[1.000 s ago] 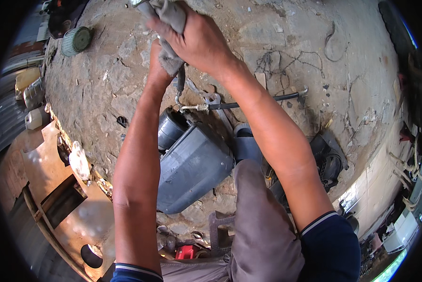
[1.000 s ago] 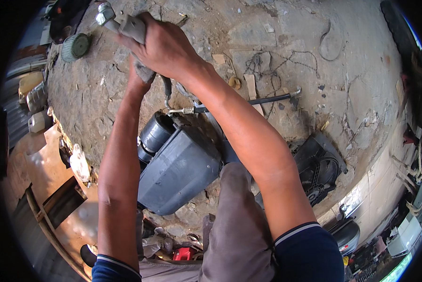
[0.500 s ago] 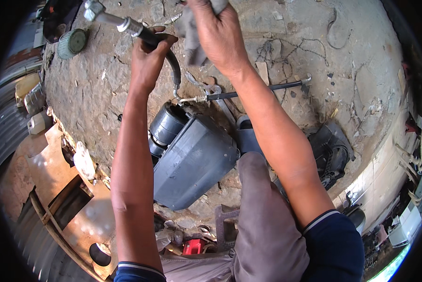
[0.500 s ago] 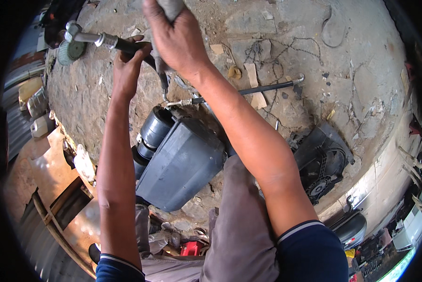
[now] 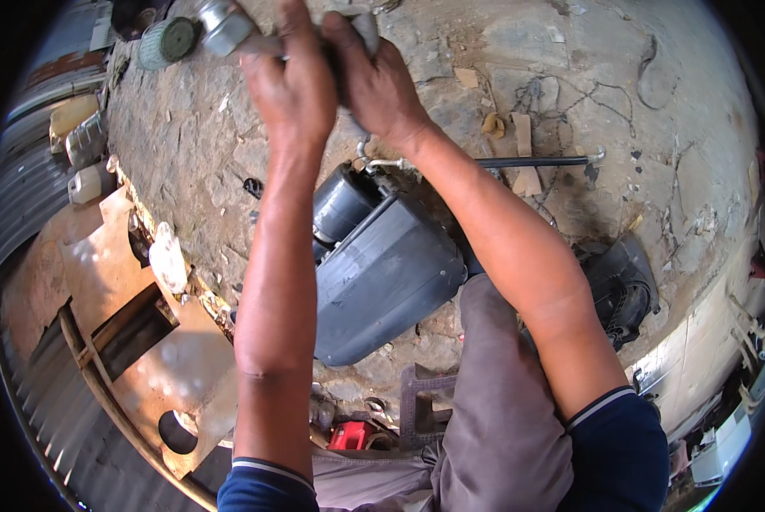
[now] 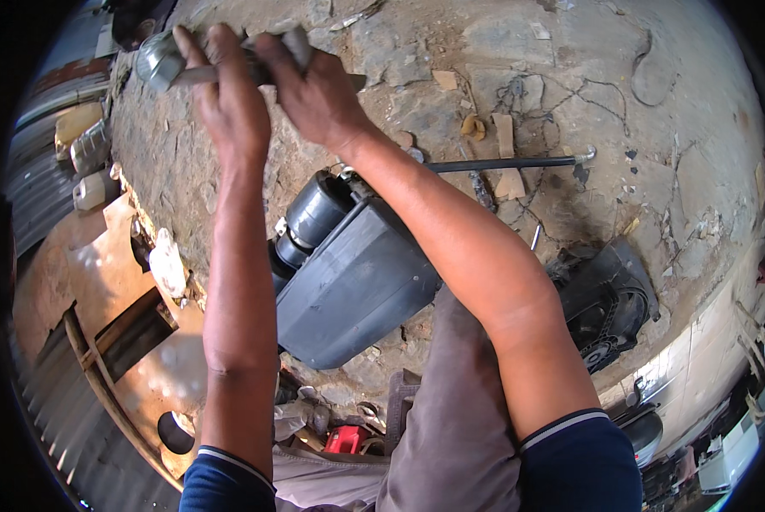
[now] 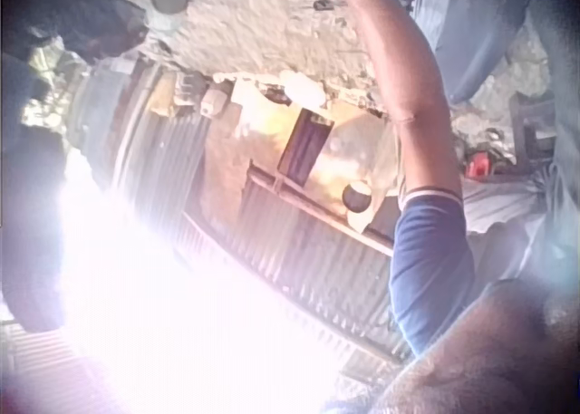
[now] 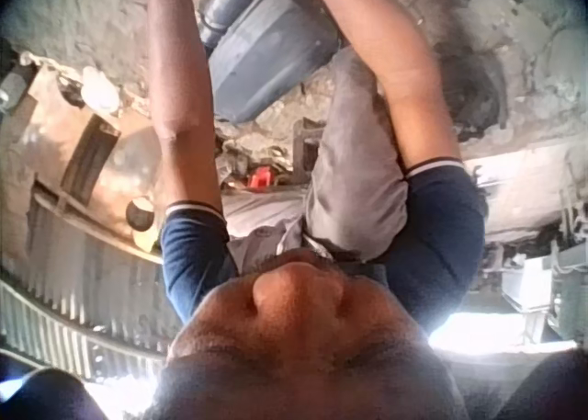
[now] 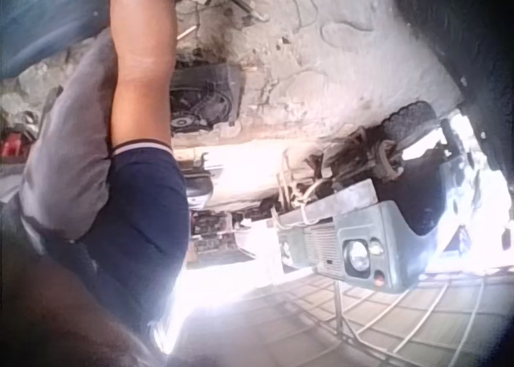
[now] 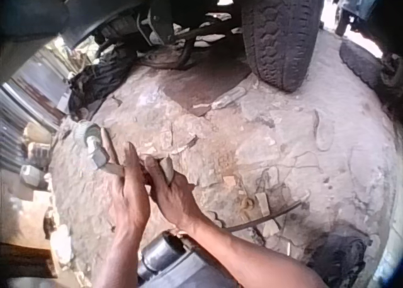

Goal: The person uses a screwdriver to remove screws from a black plastic blower unit, detaches the housing parts, and uses a cloth to wipe down various sections and hoses.

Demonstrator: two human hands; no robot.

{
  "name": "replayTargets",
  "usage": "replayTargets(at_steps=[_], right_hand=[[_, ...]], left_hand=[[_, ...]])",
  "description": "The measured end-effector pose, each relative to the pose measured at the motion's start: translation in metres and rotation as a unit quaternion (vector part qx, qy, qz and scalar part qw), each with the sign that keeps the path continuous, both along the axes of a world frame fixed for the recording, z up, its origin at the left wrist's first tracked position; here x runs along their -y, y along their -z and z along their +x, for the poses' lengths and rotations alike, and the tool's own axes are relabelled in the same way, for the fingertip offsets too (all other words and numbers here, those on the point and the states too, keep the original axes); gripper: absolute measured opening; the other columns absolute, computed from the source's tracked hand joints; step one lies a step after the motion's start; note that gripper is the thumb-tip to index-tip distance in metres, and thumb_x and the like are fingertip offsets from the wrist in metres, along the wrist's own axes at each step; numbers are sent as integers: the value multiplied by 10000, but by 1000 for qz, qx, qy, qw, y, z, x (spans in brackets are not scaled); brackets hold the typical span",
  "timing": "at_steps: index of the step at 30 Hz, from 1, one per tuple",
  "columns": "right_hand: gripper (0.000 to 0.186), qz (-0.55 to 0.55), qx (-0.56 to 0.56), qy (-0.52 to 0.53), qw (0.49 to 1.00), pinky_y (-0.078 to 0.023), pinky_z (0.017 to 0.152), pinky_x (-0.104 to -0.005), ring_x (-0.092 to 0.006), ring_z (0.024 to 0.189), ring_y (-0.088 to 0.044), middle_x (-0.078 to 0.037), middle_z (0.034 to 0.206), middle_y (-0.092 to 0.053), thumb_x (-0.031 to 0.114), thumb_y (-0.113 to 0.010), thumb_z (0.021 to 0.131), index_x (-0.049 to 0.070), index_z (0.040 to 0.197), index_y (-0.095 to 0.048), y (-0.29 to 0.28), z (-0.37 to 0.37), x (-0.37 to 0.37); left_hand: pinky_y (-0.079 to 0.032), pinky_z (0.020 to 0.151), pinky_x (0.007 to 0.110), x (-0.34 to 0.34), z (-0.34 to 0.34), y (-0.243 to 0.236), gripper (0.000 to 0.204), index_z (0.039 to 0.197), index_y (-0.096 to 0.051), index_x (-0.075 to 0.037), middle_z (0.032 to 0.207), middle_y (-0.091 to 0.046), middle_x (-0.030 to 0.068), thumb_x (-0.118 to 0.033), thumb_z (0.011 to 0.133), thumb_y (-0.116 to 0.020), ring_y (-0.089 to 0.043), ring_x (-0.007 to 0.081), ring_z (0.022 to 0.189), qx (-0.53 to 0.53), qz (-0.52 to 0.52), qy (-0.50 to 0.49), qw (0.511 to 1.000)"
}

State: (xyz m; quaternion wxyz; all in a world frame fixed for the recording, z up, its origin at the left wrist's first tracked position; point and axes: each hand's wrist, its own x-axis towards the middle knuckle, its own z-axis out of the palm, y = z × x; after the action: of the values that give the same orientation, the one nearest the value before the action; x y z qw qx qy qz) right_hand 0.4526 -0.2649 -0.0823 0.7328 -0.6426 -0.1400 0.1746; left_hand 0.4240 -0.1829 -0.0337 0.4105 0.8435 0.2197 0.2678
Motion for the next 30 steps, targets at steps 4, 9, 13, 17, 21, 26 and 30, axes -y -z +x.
replayTargets(at_steps=[4,9,13,17,21,26,30], right_hand=[[581,85,-131,29,987,-496,618,-310,-143,654,-607,-74,793,-686,565,-477,999,25,1070,-679,43,-3,-9],[611,41,-264,25,963,-494,808,-327,-175,868,-619,-93,963,-673,592,-531,949,23,1133,-651,135,-1,-16],[559,38,-382,-18,923,-517,864,-347,-192,936,-643,-90,999,-663,520,-544,941,27,1197,-602,151,-11,-9],[508,88,-457,-58,883,-566,735,-386,-210,838,-678,-107,1021,-675,506,-523,951,48,1149,-619,154,-11,-13],[381,124,-537,-91,829,-572,695,-416,-222,821,-677,-106,1016,-666,406,-474,998,79,1149,-597,165,-16,-9],[294,-35,-469,2,883,-539,777,-478,-250,933,-616,-102,1074,-604,303,-445,1038,206,1315,-465,195,-35,1],[255,95,-508,-78,852,-530,850,-433,-219,1025,-630,-80,1138,-651,227,-548,1012,110,1237,-570,136,-45,50]], left_hand=[[-115,1222,410,-12,12,13,695,1546,-288,-21,1613,-206,255,-484,1044,-420,-155,360,1517,17,103,11,994],[-228,1157,409,-14,16,-5,705,1493,-345,41,1449,-388,246,-500,1046,-412,-337,317,1387,10,-75,81,994],[-474,852,362,-19,27,-11,647,1263,-559,62,816,-701,121,-531,1019,-476,-649,212,830,68,-310,85,945],[-416,598,324,-27,22,-1,552,928,-598,2,569,-405,6,-542,993,-528,-415,159,517,118,-445,70,885],[-414,613,320,-35,20,4,576,944,-590,11,577,-423,11,-559,989,-524,-424,155,536,141,-452,84,876],[-452,684,316,-15,28,-3,648,1025,-594,44,615,-507,38,-597,980,-508,-540,175,625,85,-426,94,896],[-392,1061,400,-31,8,27,612,1220,-636,31,1146,-700,183,-526,976,-568,-638,271,1122,-92,-258,172,946]])
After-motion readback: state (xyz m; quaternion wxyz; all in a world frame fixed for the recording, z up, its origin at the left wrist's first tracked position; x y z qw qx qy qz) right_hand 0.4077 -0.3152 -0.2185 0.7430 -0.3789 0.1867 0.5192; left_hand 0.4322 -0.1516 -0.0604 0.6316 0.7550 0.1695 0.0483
